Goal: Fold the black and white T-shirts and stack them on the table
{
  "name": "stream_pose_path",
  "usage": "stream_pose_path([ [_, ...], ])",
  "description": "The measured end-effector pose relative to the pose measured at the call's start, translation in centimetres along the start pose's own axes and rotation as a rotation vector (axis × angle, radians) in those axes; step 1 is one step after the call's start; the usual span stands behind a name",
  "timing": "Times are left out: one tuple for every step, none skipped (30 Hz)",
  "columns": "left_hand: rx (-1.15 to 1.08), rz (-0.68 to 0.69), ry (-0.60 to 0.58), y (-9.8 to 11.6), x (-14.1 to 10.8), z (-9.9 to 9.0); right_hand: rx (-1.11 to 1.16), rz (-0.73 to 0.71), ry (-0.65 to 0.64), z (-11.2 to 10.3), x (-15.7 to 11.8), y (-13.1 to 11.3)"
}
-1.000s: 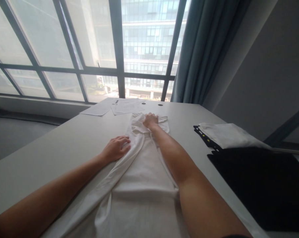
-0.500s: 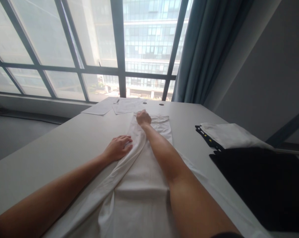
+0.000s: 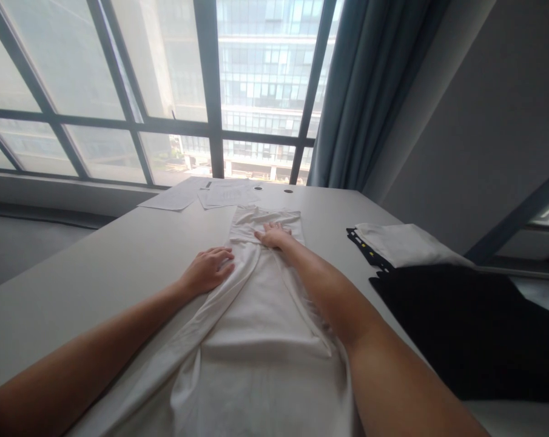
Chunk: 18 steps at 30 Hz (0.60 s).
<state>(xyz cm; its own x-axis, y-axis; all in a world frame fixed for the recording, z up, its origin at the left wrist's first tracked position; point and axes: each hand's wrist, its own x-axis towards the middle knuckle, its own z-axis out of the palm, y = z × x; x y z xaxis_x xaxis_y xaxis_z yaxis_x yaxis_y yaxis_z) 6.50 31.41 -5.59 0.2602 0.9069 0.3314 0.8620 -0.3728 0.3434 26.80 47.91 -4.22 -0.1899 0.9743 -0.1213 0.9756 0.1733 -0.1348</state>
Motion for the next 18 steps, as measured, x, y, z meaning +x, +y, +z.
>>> stream_pose_path([
  [-0.015,-0.003,0.002,0.0,0.0,0.0,0.01,0.003,-0.015,0.3,-0.2,0.2],
  [-0.033,-0.006,0.003,0.0,0.0,0.0,0.02,0.009,-0.023,0.6,-0.3,0.4],
  [-0.052,-0.01,0.005,-0.1,0.0,0.0,0.027,0.019,-0.028,0.8,-0.3,0.5],
  [-0.072,-0.014,0.009,-0.1,0.0,0.0,0.03,0.026,-0.034,0.9,-0.1,0.6],
  [-0.092,-0.018,0.016,-0.2,0.0,-0.1,0.03,0.031,-0.04,0.8,0.2,0.7],
  [-0.113,-0.019,0.023,-0.3,0.0,-0.1,0.028,0.035,-0.045,0.8,0.7,0.8],
  [-0.133,-0.016,0.028,-0.4,0.0,-0.1,0.025,0.041,-0.05,0.6,1.2,1.0],
  [-0.153,-0.012,0.031,-0.6,0.0,-0.1,0.022,0.046,-0.057,0.4,1.8,1.3],
  [-0.172,-0.004,0.029,-0.7,0.0,-0.1,0.02,0.055,-0.064,0.1,2.4,1.6],
  [-0.189,0.007,0.022,-0.8,0.0,-0.1,0.018,0.069,-0.068,-0.1,2.9,1.9],
  [-0.2,0.024,0.009,-0.9,0.1,0.0,0.016,0.083,-0.063,-0.4,3.4,2.1],
  [-0.203,0.045,-0.006,-1.0,0.1,0.0,0.01,0.092,-0.043,-0.6,3.7,2.2],
  [-0.196,0.065,-0.024,-1.1,0.1,0.0,-0.004,0.092,-0.001,-0.9,3.8,2.2],
  [-0.181,0.083,-0.04,-1.1,0.1,0.0,-0.028,0.085,0.059,-1.1,3.7,2.0],
  [-0.162,0.095,-0.054,-1.1,0.1,0.1,-0.059,0.072,0.124,-1.2,3.4,1.6],
  [-0.144,0.1,-0.062,-1.1,0.1,0.1,-0.092,0.05,0.187,-1.3,2.7,1.1],
  [-0.129,0.1,-0.065,-1.0,0.1,0.1,-0.119,0.022,0.233,-1.3,1.9,0.5],
  [-0.119,0.097,-0.066,-1.0,0.0,0.1,-0.134,-0.007,0.255,-1.3,0.8,-0.2],
])
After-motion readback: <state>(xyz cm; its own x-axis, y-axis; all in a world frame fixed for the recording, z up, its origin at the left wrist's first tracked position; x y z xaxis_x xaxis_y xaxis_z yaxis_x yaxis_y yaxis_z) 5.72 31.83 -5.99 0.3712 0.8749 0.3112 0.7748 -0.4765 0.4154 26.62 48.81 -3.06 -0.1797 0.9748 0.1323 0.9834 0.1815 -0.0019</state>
